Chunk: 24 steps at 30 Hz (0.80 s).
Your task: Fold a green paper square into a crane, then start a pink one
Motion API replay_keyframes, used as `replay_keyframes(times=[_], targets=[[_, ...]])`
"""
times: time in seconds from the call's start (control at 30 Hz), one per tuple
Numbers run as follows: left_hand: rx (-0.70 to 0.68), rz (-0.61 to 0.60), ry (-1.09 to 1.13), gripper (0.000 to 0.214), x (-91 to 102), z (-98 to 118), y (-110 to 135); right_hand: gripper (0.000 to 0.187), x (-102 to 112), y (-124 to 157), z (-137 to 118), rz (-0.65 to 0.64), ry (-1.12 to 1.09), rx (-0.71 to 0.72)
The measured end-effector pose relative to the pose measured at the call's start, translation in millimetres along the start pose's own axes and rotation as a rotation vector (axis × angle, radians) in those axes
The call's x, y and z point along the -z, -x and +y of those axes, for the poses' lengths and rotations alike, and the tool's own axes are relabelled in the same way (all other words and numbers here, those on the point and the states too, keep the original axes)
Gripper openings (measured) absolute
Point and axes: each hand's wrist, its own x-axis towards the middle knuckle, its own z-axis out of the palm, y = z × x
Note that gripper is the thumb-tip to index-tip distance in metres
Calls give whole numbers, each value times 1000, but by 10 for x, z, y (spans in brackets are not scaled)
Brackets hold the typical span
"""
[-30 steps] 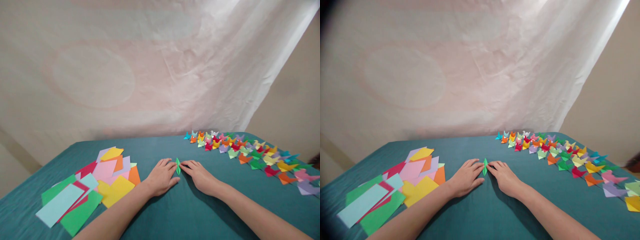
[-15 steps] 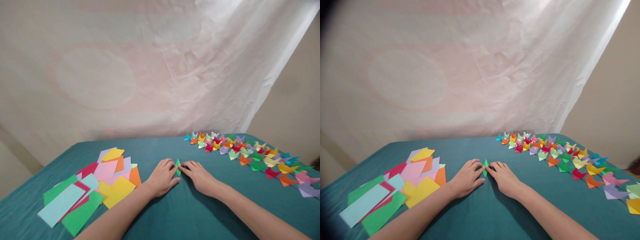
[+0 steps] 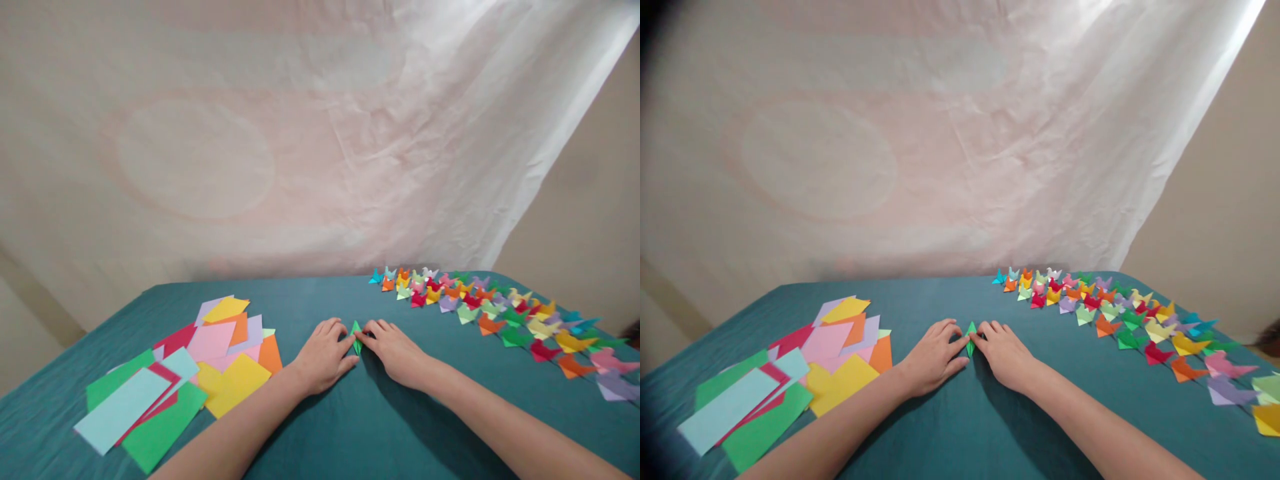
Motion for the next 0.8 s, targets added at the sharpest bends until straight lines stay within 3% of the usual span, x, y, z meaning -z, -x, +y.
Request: replay_keyframes(times=[0.8], targets=[[28,22,80,39,-20,-12,56,39,-47,22,-96,71,92,-38]])
